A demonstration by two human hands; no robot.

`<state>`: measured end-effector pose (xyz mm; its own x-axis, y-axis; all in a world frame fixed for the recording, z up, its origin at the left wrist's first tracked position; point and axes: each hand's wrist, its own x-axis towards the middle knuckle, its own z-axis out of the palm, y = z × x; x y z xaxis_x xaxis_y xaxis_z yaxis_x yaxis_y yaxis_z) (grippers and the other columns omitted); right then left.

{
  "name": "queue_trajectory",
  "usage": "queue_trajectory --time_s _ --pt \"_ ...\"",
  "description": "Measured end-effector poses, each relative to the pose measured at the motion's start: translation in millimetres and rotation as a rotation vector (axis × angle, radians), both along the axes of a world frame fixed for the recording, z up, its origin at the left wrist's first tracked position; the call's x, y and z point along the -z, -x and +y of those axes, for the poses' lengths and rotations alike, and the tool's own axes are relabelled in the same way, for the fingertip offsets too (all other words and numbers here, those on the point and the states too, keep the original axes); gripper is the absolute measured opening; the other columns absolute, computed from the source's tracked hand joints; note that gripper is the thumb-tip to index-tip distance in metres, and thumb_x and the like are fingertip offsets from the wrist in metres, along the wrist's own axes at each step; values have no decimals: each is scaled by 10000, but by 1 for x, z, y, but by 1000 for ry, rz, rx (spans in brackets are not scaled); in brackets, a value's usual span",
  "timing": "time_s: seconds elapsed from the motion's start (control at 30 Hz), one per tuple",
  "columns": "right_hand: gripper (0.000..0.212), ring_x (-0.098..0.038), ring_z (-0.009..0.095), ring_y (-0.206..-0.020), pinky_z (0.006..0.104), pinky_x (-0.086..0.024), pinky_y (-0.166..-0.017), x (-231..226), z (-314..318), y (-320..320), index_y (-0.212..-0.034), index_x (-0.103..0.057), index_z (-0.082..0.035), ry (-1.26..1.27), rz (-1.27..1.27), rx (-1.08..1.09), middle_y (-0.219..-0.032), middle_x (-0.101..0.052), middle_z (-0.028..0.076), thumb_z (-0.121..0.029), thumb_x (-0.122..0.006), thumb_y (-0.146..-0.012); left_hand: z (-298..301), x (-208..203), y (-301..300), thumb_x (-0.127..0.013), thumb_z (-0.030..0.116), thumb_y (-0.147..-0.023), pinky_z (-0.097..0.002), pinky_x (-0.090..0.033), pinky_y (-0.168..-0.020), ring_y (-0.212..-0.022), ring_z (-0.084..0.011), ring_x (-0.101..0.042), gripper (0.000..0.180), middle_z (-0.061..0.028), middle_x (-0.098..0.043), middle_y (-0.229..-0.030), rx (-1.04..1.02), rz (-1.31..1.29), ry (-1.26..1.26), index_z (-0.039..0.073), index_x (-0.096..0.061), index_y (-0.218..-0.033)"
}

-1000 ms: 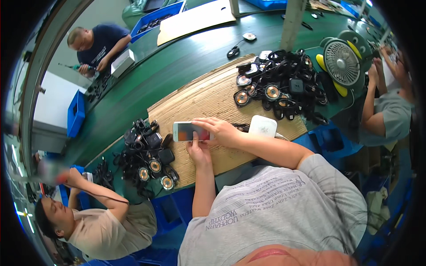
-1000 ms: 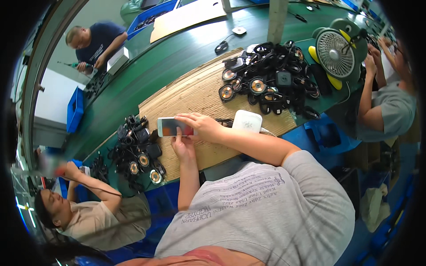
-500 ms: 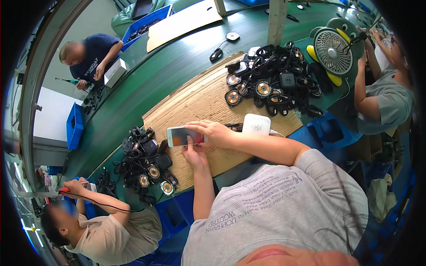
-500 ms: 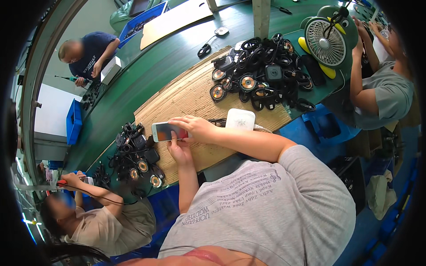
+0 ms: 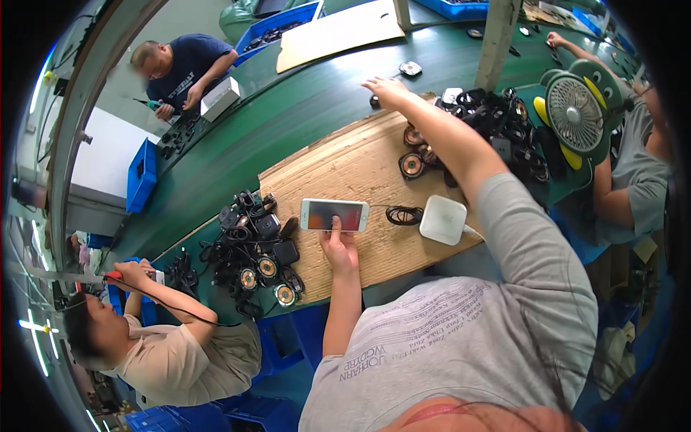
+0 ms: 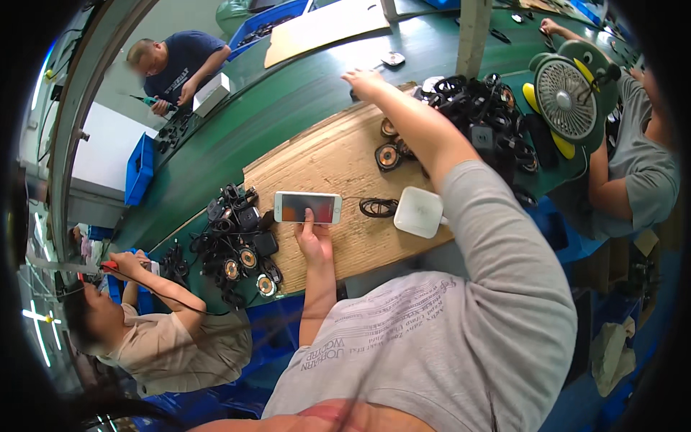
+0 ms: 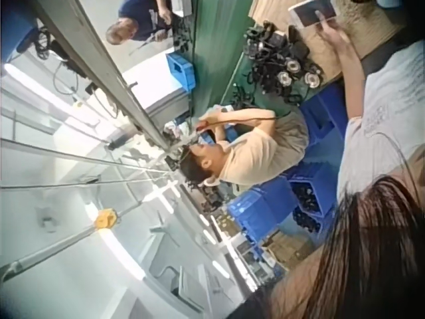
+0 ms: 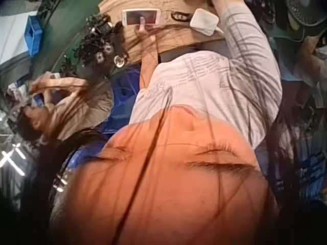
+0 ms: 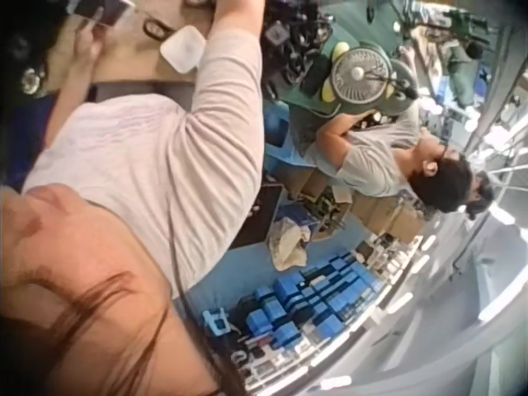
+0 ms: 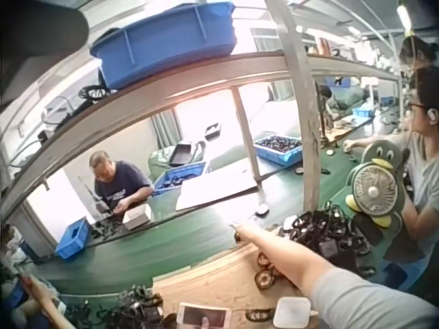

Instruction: Assemble and inspect electronic device components on a factory assembly line.

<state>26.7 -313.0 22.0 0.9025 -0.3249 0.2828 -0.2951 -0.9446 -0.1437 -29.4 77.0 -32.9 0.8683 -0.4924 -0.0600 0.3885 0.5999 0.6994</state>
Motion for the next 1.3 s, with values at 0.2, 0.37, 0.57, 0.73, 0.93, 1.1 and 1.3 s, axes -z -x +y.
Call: queue_trajectory --time_s 0.2,0.37,0.57,0.73,0.93,1.1,1.3 --pt "323 -584 303 -1060 362 -539 -849 -4 -24 14 -1075 -639 -151 254 201 107 -1104 -602 92 -9 -624 -786 -11 -5 -5 -606 88 -955 -237 -546 -793 -919 -154 -670 240 -53 -664 -1108 35 -4 -34 64 -578 -1193" --pt "220 -640 220 -867 334 -556 -772 -99 -20 84 -1002 -662 -104 105 -313 61 -1071 -643 69 -3 -619 -811 -4 -4 1 -602 75 -954 -234 -545 -778 -900 -151 -671 234 -58 -668 -1095 41 30 -38 58 -583 -1186" --pt "250 -609 183 -913 295 -529 -812 -100 52 146 -844 -592 -79 -475 -327 -351 -1100 -626 24 132 -648 -721 -5 -1 -8 -596 62 -953 -233 -543 -767 -881 -150 -668 213 -64 -671 -1066 56 57 -11 49 -591 -1166" --pt "271 -624 189 -906 308 -543 -806 -89 104 125 -859 -597 -89 -417 -355 -388 -1140 -620 22 128 -656 -709 -8 -7 -4 -600 59 -951 -232 -542 -759 -867 -148 -663 189 -62 -670 -1039 55 25 -26 41 -597 -1139" --pt "323 -639 254 -973 346 -551 -850 -29 131 103 -974 -609 -104 -111 -74 -411 -1214 -593 49 110 -610 -732 -9 6 -2 -592 71 -957 -232 -544 -728 -866 -145 -673 186 -65 -676 -1028 100 -119 -74 46 -596 -1141" --pt "589 -480 299 -1294 386 -483 -994 -20 175 137 -1356 -473 -137 175 5 -322 -1396 -481 131 6 -592 -797 -6 -6 4 -597 69 -955 -232 -545 -726 -868 -145 -670 177 -75 -674 -1026 55 -101 -137 29 -595 -1127" --pt "830 -490 342 -1288 402 -479 -992 -15 233 162 -1464 -354 -92 -79 -271 -309 -1454 -416 196 -133 -727 -723 -16 -10 6 -604 93 -956 -231 -540 -735 -865 -150 -668 194 -84 -672 -1031 80 -87 -170 15 -590 -1134"
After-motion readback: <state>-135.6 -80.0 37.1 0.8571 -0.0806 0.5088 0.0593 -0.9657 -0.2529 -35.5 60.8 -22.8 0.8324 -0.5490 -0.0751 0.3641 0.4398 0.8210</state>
